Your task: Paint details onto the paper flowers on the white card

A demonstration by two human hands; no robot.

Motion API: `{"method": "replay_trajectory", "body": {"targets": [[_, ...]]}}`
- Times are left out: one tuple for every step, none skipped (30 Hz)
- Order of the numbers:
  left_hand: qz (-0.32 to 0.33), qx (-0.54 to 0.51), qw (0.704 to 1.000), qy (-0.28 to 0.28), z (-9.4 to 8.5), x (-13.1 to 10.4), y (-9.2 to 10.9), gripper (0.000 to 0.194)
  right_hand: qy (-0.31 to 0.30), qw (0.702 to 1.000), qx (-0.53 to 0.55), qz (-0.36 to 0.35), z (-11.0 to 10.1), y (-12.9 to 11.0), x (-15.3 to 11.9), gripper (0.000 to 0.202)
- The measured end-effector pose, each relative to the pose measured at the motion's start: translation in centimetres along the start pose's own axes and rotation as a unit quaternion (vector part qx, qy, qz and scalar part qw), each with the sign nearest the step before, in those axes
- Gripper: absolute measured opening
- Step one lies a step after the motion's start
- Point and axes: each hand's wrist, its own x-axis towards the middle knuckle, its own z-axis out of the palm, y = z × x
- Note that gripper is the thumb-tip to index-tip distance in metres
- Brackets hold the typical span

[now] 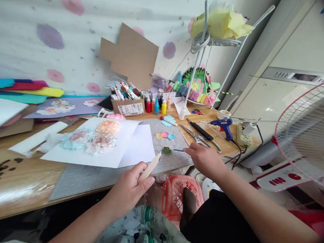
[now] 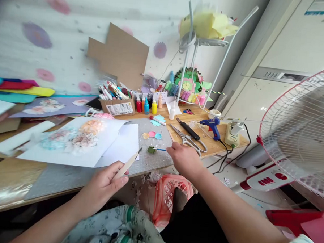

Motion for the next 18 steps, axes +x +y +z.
{"method": "replay_trajectory", "body": {"targets": [[0.011,-0.016,1.000,-0.001,-0.2,-0.9,0.2,0.032,0.005,1.000,0.005,-0.005,-0.2,0.3,0.0,0.033],[0.021,-0.030,0.999,0.003,-0.5,-1.9,0.3,0.033,0.013,1.000,0.011,-0.007,-0.2,0.7,-0.1,0.034],[0.027,-0.040,0.999,0.010,-0.9,-2.8,0.4,0.035,0.024,1.000,0.016,-0.006,-0.1,1.1,-0.1,0.035],[0.030,-0.049,0.998,0.019,-1.4,-3.7,0.3,0.039,0.036,0.999,0.022,-0.007,0.2,1.4,-0.1,0.036],[0.029,-0.057,0.998,0.030,-1.9,-4.5,0.1,0.042,0.045,0.998,0.028,-0.013,0.5,1.8,-0.1,0.035],[0.027,-0.068,0.996,0.043,-2.5,-5.3,-0.1,0.046,0.055,0.998,0.035,-0.019,1.0,2.0,0.0,0.037],[0.023,-0.080,0.995,0.056,-3.2,-6.1,-0.5,0.049,0.068,0.997,0.041,-0.021,1.4,2.2,0.1,0.039],[0.018,-0.090,0.993,0.073,-3.9,-6.9,-0.9,0.051,0.075,0.996,0.046,-0.029,1.8,2.3,0.1,0.039],[0.012,-0.096,0.991,0.091,-4.7,-7.8,-1.4,0.052,0.076,0.995,0.054,-0.036,2.1,2.4,0.1,0.040],[0.005,-0.097,0.989,0.112,-5.6,-8.6,-1.8,0.054,0.072,0.994,0.067,-0.040,2.3,2.4,0.1,0.040],[-0.003,-0.095,0.986,0.135,-6.5,-9.5,-2.4,0.054,0.059,0.993,0.088,-0.043,2.5,2.5,0.1,0.039],[-0.013,-0.088,0.983,0.159,-7.4,-10.3,-2.9,0.055,0.046,0.992,0.110,-0.043,2.6,2.6,0.1,0.038],[-0.025,-0.077,0.980,0.182,-8.4,-11.2,-3.5,0.055,0.032,0.990,0.132,-0.040,2.8,2.8,0.1,0.037],[-0.038,-0.063,0.976,0.207,-9.4,-12.1,-4.1,0.055,0.020,0.987,0.153,-0.036,3.0,3.1,0.1,0.036],[-0.054,-0.044,0.970,0.231,-10.5,-12.9,-4.7,0.056,0.016,0.985,0.170,-0.033,3.3,3.4,0.2,0.035],[-0.071,-0.021,0.964,0.257,-11.6,-13.6,-5.3,0.057,0.016,0.982,0.186,-0.035,3.8,3.8,0.3,0.034],[-0.090,0.006,0.956,0.280,-12.8,-14.3,-6.0,0.058,0.027,0.978,0.201,-0.035,4.4,4.2,0.3,0.034],[-0.109,0.038,0.947,0.301,-14.0,-14.8,-6.6,0.058,0.049,0.974,0.216,-0.038,5.2,4.7,0.4,0.034]]}}
